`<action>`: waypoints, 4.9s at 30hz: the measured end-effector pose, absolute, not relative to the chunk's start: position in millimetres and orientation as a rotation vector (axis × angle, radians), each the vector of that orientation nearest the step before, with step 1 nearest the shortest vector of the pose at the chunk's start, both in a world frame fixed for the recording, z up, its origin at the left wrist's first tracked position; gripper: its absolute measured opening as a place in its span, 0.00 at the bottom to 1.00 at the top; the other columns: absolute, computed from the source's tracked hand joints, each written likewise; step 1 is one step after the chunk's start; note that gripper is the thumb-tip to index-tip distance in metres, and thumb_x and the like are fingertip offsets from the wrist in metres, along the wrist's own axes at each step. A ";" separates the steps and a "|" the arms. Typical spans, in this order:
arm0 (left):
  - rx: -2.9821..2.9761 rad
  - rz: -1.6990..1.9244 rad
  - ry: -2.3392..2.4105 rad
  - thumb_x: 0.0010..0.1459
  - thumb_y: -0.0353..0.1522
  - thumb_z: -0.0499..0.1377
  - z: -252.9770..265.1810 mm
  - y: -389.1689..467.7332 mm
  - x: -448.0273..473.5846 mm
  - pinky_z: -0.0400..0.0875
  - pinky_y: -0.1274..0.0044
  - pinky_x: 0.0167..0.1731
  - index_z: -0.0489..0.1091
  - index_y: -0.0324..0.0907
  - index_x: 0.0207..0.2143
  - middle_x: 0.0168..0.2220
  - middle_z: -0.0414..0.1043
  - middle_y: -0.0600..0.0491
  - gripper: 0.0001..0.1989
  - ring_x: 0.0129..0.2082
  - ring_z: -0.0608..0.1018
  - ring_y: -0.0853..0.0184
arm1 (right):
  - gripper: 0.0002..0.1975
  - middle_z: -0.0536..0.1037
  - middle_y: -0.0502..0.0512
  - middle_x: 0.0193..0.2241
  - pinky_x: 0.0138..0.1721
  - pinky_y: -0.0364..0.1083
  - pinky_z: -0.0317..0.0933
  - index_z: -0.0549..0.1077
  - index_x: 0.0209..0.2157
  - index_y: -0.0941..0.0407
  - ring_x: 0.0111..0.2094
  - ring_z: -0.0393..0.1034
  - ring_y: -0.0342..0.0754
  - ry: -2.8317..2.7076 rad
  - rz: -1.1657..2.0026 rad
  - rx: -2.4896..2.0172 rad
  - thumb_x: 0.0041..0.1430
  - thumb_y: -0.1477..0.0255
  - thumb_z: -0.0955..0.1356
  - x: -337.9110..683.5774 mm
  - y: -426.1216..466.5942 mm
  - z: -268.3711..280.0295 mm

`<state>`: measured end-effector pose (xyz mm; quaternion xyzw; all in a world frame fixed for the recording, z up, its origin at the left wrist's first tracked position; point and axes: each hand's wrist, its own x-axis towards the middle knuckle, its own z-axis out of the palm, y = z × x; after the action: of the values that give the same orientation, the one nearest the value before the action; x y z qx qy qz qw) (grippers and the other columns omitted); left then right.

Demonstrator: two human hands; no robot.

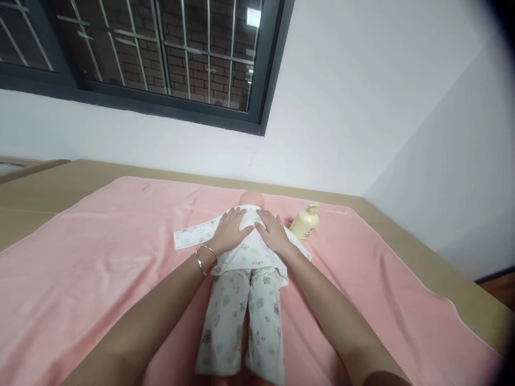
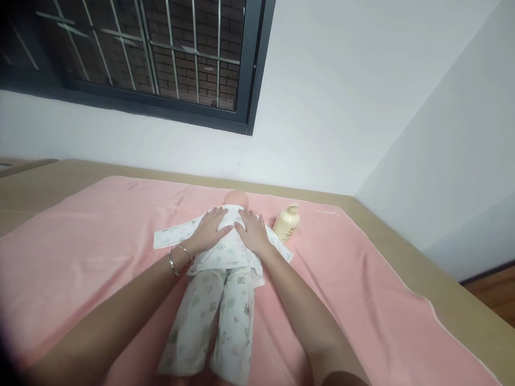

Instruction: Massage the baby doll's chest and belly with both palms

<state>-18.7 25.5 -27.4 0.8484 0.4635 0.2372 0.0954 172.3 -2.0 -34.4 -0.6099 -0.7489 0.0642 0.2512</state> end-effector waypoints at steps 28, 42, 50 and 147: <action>2.521 0.704 1.366 0.65 0.49 0.47 -27.4 25.9 -18.8 0.44 0.59 0.67 0.55 0.37 0.65 0.68 0.53 0.41 0.34 0.69 0.52 0.52 | 0.28 0.58 0.59 0.67 0.66 0.63 0.34 0.56 0.66 0.53 0.68 0.49 0.54 -2.031 0.148 -1.640 0.70 0.57 0.54 171.3 -5.9 -30.7; 2.532 0.734 1.359 0.65 0.49 0.47 -27.4 25.8 -18.7 0.46 0.59 0.66 0.56 0.39 0.65 0.68 0.55 0.43 0.33 0.69 0.54 0.52 | 0.28 0.59 0.59 0.66 0.66 0.63 0.35 0.56 0.66 0.53 0.67 0.50 0.54 -2.028 0.132 -1.640 0.70 0.57 0.54 172.0 -5.4 -32.3; 2.526 0.739 1.359 0.64 0.50 0.47 -27.7 25.5 -18.6 0.45 0.60 0.66 0.56 0.40 0.65 0.68 0.54 0.43 0.33 0.69 0.54 0.52 | 0.28 0.60 0.58 0.66 0.66 0.63 0.35 0.57 0.66 0.53 0.67 0.50 0.54 -2.026 0.137 -1.628 0.70 0.56 0.54 171.7 -6.5 -31.6; 2.438 0.744 1.562 0.66 0.49 0.46 -30.7 16.7 -7.0 0.41 0.51 0.65 0.53 0.38 0.67 0.69 0.49 0.41 0.34 0.70 0.50 0.47 | 0.28 0.59 0.57 0.66 0.67 0.63 0.31 0.58 0.66 0.53 0.69 0.46 0.52 -1.993 0.101 -1.606 0.72 0.57 0.51 171.6 -12.9 -35.6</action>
<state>-7.0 16.7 -30.7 0.8131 0.5211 0.2481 0.0760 171.6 -12.9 -35.6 -0.6007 -0.7455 0.0378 0.2862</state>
